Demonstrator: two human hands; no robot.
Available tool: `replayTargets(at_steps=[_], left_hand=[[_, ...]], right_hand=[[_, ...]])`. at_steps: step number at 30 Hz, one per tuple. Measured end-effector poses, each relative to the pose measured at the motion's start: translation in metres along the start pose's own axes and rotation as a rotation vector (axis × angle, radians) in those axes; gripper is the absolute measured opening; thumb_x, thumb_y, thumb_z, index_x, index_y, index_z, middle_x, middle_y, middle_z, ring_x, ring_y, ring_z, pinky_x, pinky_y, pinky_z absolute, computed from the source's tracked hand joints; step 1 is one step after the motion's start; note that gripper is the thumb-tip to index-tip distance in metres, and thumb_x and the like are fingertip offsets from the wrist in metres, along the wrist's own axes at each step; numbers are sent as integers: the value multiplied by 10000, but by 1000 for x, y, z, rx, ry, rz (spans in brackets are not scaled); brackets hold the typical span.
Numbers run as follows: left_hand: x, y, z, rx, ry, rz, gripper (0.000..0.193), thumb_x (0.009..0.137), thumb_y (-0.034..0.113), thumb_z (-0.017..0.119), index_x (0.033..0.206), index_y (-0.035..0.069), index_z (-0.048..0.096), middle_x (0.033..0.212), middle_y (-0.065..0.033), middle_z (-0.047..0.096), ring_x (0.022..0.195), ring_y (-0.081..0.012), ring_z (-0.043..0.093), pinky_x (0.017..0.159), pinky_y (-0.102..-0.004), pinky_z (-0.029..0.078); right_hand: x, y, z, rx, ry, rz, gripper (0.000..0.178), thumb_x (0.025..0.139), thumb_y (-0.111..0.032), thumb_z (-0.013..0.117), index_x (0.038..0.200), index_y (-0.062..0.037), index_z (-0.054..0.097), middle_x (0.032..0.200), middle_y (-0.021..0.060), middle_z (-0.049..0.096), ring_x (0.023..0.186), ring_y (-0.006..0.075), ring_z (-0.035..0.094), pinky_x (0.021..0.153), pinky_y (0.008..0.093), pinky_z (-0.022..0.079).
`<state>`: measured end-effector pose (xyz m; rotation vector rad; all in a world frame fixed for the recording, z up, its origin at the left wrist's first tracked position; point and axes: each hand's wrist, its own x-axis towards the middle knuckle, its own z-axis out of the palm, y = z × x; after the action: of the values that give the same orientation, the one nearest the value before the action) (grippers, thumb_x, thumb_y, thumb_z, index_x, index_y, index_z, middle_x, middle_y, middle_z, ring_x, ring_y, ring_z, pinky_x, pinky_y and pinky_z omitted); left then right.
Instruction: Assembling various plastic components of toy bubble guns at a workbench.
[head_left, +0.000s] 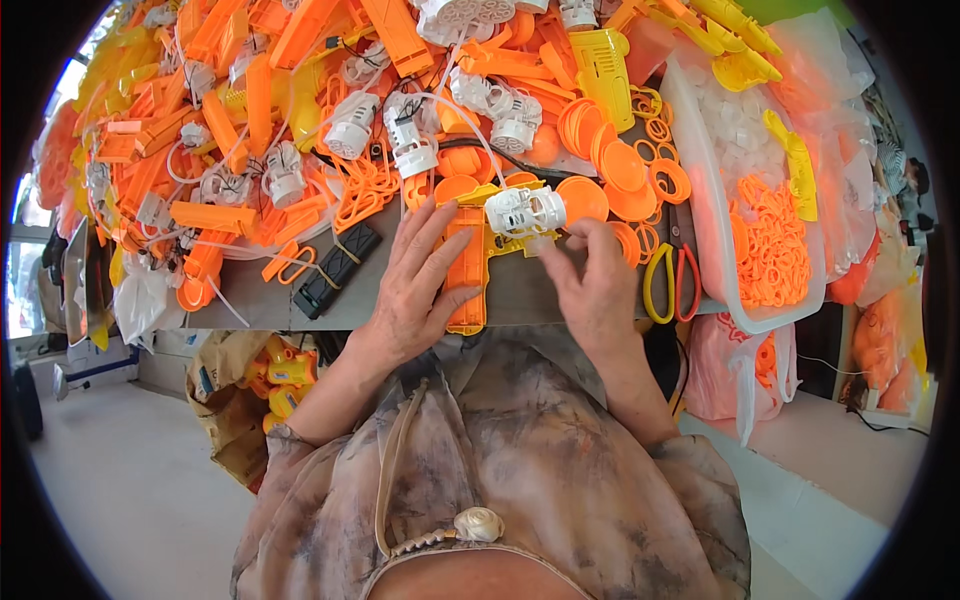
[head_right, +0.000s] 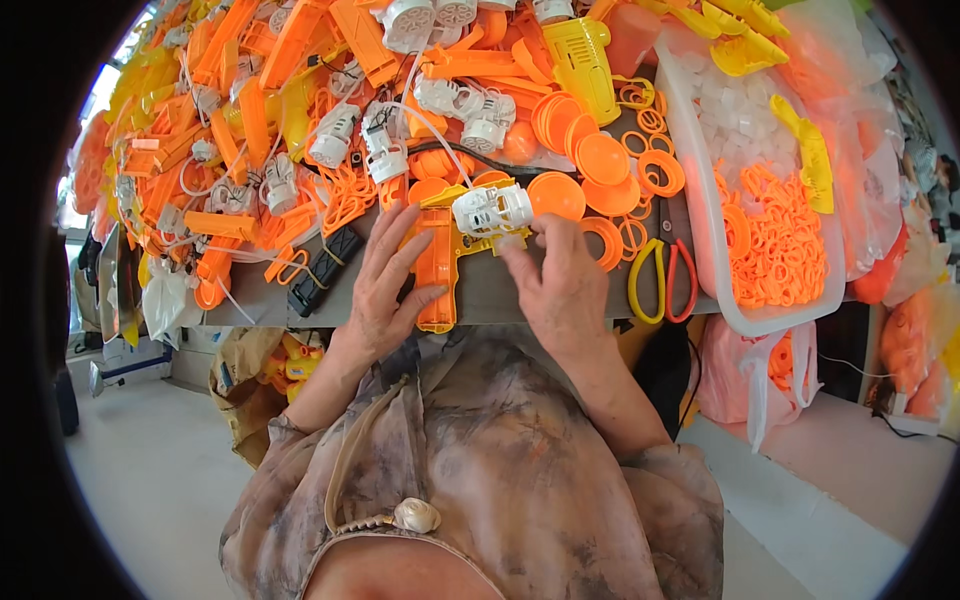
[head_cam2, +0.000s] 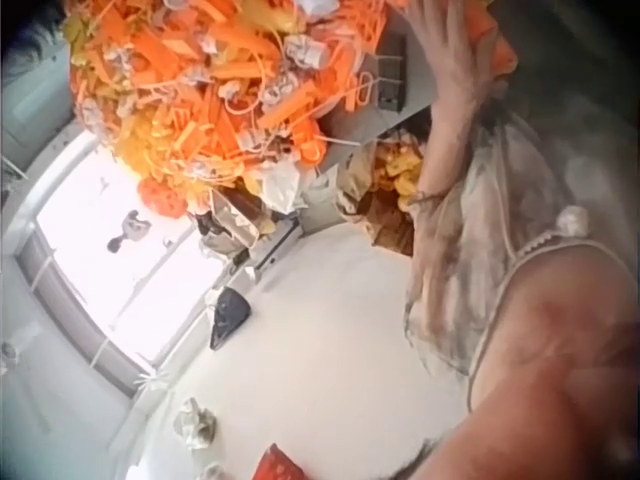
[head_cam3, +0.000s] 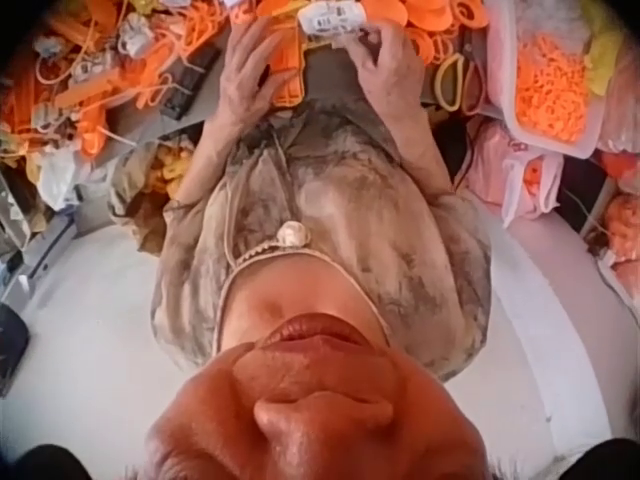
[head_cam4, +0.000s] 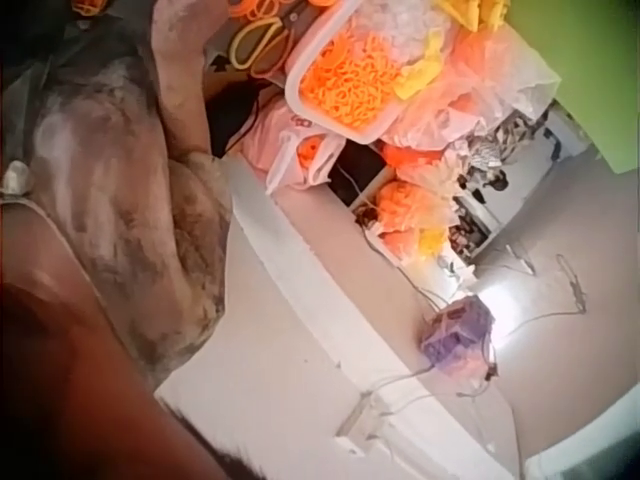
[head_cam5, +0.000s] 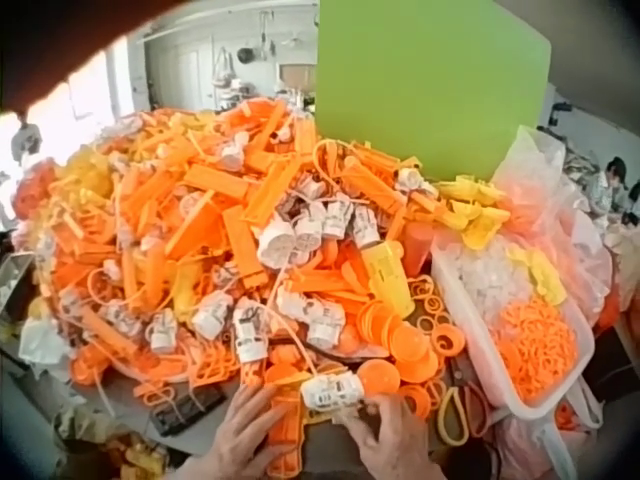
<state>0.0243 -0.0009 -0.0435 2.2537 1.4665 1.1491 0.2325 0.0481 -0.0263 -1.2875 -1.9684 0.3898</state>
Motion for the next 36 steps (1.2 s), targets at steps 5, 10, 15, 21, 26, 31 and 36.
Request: replayTargets(at_steps=[5,10,15,21,26,31,36], left_hand=[[-13,8,-7,1,81,-46,681,636,222,779,1219,-3,507,1352,-234,393,1270,-432,343,1033,-497,312],[-15,7,-7,-3,15,-72,719,627,258,788,1231,-1,497,1374,-238,355,1283,-429,321,1037,-501,304],[-16,5,-7,-20,-25,-83,726,633,278,787,1234,-3,493,1386,-239,332,1295,-431,302,1041,-495,302],[-15,5,-5,-29,-24,-69,707,651,289,781,1226,-7,497,1377,-240,347,1293,-428,314,1037,-488,313],[-15,5,-3,-5,13,-71,698,652,284,786,1218,-9,502,1372,-237,365,1281,-427,338,1031,-485,322],[-18,4,-3,-2,-16,-112,699,683,225,759,1282,15,466,1412,-201,335,1320,-387,295,1059,-464,281],[-16,6,-3,1,-14,-86,699,677,236,767,1270,13,471,1402,-226,331,1305,-407,302,1054,-479,284]], right_hand=[[18,-15,-14,71,16,-97,194,752,-6,697,884,-12,555,819,81,547,593,144,530,511,252,421],[12,-16,8,6,0,-290,177,703,14,703,843,-22,602,824,79,537,675,210,563,571,307,454],[13,-13,23,-85,28,-364,178,676,10,708,831,-25,627,804,73,538,723,242,560,611,330,457],[9,-9,23,-176,9,-387,178,671,6,713,827,-24,631,799,70,542,719,246,554,609,334,455],[9,-14,10,-48,71,-384,196,675,18,709,853,-25,638,821,74,551,720,252,551,601,341,446],[-13,-8,-27,5,52,-305,191,684,40,698,855,-10,632,812,93,568,692,253,561,584,327,445],[-37,28,-62,-117,108,-122,155,727,35,672,871,11,621,778,131,591,681,276,580,597,319,462]])
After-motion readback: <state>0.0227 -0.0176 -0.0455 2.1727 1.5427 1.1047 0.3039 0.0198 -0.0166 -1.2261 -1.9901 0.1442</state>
